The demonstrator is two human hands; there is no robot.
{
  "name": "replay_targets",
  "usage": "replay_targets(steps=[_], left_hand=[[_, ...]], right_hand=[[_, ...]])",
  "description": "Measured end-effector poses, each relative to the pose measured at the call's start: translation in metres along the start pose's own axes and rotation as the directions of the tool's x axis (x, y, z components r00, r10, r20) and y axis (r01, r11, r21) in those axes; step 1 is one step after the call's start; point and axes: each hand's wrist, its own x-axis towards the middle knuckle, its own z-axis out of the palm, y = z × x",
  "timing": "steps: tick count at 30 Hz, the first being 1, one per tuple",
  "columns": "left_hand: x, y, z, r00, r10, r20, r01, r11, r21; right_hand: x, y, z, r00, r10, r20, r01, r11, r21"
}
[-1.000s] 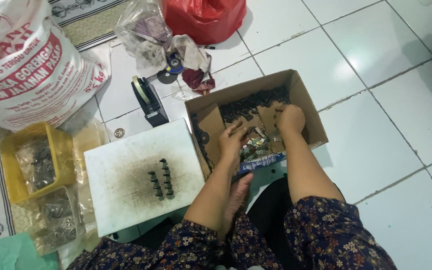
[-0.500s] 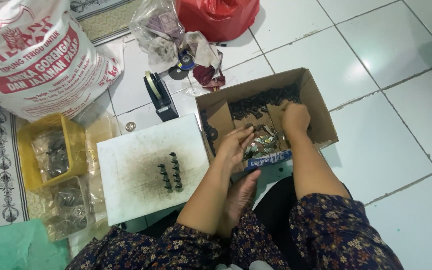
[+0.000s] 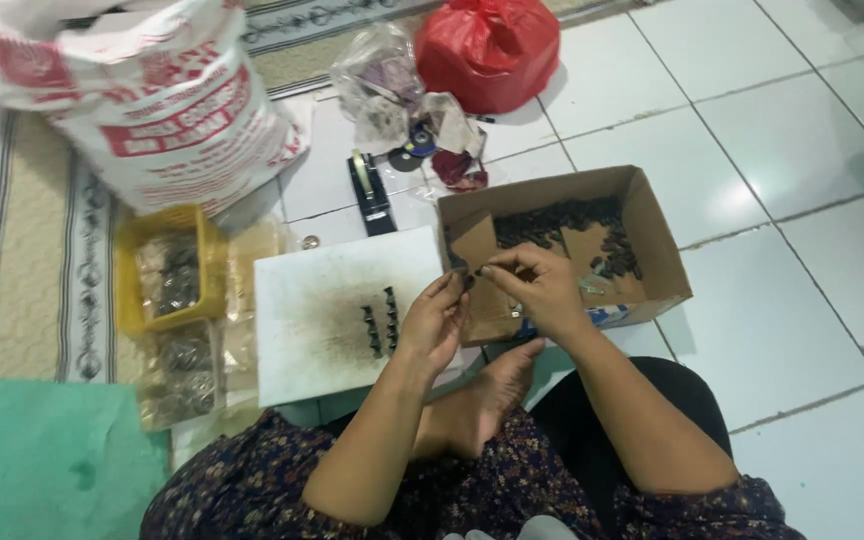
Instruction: Assembling small metal bolts with black plastic components by hand while sitting on the floor.
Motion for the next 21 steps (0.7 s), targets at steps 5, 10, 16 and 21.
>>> replay_targets(steps=[5, 10, 16, 21], left_hand=[[-0.054, 0.035, -0.006, 0.995, 0.104, 0.011, -0.104, 0.995, 0.011], [-0.082, 0.048, -0.014, 0.986, 0.164, 0.014, -0.164, 0.986, 0.012], [-0.090, 0.043, -0.030, 0.986, 0.167, 0.002, -0.166, 0.979, -0.117], [-0.106, 0.043, -0.027, 0.980, 0.195, -0.031, -0.197, 0.970, -0.139]], right_hand=[[-0.015, -0.014, 0.028, 0.988, -0.144, 0.059, 0.145, 0.989, -0.006], [-0.028, -0.031, 0.054, 0.965, -0.249, 0.080, 0.250, 0.968, -0.003], [-0.041, -0.042, 0.071, 0.882, -0.465, 0.074, 0.470, 0.868, -0.160], [-0.049, -0.051, 0.076, 0.860, -0.490, 0.145, 0.511, 0.828, -0.230]])
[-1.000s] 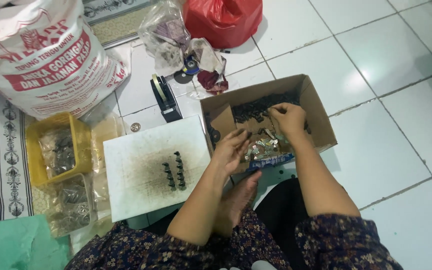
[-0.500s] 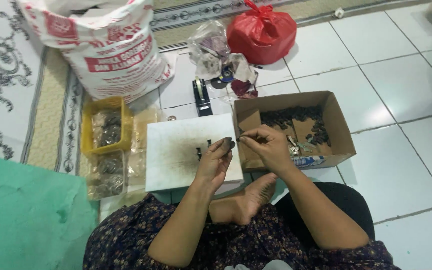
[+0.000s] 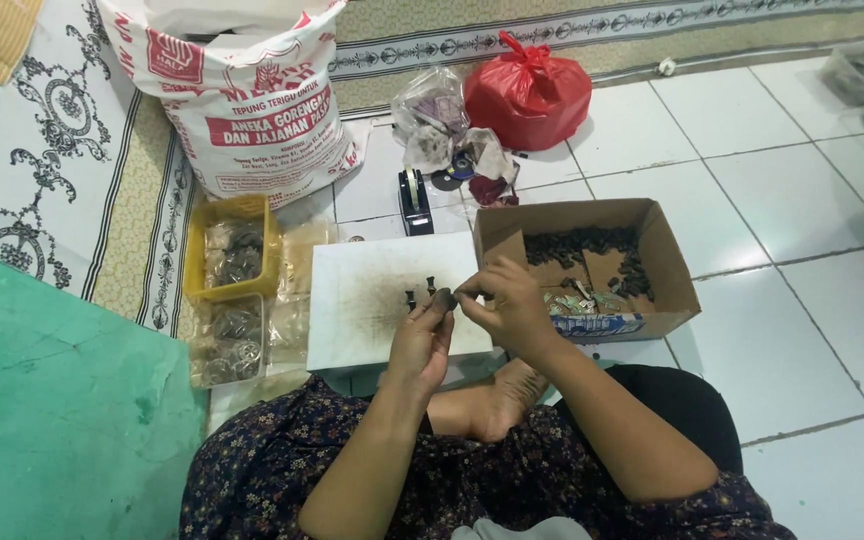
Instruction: Assembling small metal bolts with black plastic components by hand while sitting on the floor.
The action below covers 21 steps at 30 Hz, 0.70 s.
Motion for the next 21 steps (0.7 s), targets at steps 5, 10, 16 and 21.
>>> replay_targets(steps=[5, 10, 16, 21], left_hand=[[0.002, -0.010, -0.008, 0.997, 0.066, -0.043, -0.066, 0.998, 0.002], [-0.007, -0.004, -0.005, 0.994, 0.077, -0.081, -0.076, 0.997, 0.011], [-0.025, 0.014, 0.004, 0.979, 0.154, -0.135, -0.145, 0.987, 0.074], [-0.003, 0.011, -0.016, 0.969, 0.158, -0.189, -0.141, 0.985, 0.100]], right_hand=[[0.001, -0.010, 0.002, 0.996, -0.022, 0.085, 0.028, 0.997, -0.066], [0.012, -0.015, 0.003, 0.978, 0.087, 0.187, -0.076, 0.995, -0.065], [0.026, -0.001, 0.013, 0.816, 0.424, 0.392, -0.505, 0.853, 0.131], [0.035, 0.009, 0.028, 0.730, 0.503, 0.462, -0.636, 0.749, 0.189]])
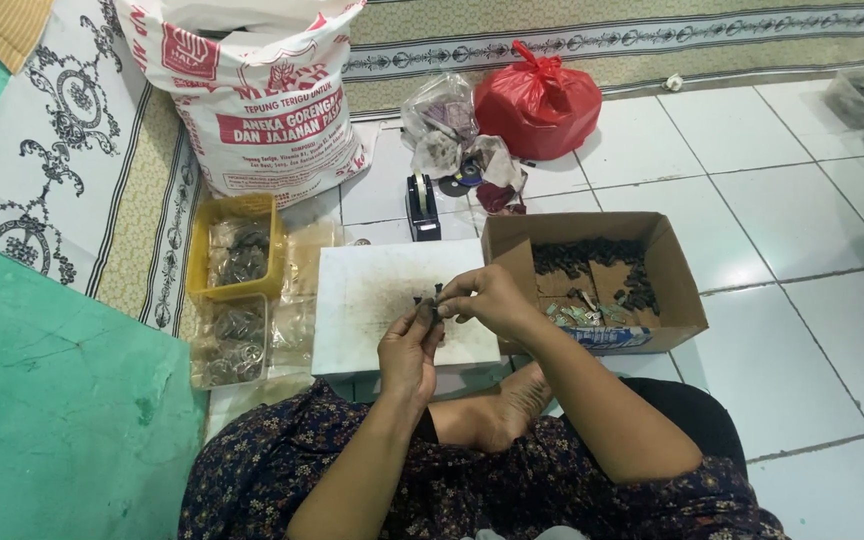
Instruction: Assembling small metal bolts with black plastic components by hand while sitting on the floor.
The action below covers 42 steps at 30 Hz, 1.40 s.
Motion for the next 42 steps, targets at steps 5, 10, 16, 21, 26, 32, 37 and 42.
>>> replay_targets(steps=[5, 10, 16, 21, 26, 32, 37, 42], left_hand=[[0.001, -0.002, 0.000, 0.999, -0.017, -0.036, 0.016, 0.999, -0.029], [0.009, -0.006, -0.003, 0.998, -0.030, -0.061, 0.028, 0.999, -0.036], [0.026, 0.010, -0.002, 0.998, -0.027, -0.059, 0.024, 0.998, -0.050], [0.031, 0.025, 0.004, 0.990, 0.140, -0.024, -0.129, 0.957, 0.259], [0.052, 0.045, -0.014, 0.925, 0.373, 0.072, -0.323, 0.674, 0.664], [0.091, 0.023, -0.038, 0.931, 0.337, 0.138, -0.312, 0.542, 0.780], [0.108, 0.010, -0.048, 0.957, 0.256, 0.138, -0.261, 0.545, 0.797], [0.098, 0.017, -0.042, 0.930, 0.328, 0.167, -0.315, 0.474, 0.822]], right_hand=[[0.016, 0.015, 0.008, 1.000, 0.008, -0.022, -0.010, 0.998, -0.064], [0.022, 0.022, 0.016, 0.999, -0.041, -0.033, 0.031, 0.969, -0.244], [0.032, 0.027, 0.019, 0.999, -0.024, -0.047, 0.021, 0.998, -0.053], [0.057, 0.054, 0.024, 0.970, -0.180, -0.166, 0.146, 0.969, -0.198], [0.070, 0.041, 0.019, 0.958, -0.263, -0.109, 0.177, 0.849, -0.497], [0.100, 0.084, 0.038, 0.903, -0.428, 0.028, 0.236, 0.441, -0.866], [0.106, 0.099, 0.045, 0.912, -0.407, 0.044, 0.203, 0.356, -0.912], [0.109, 0.101, 0.047, 0.918, -0.389, 0.074, 0.216, 0.337, -0.917]])
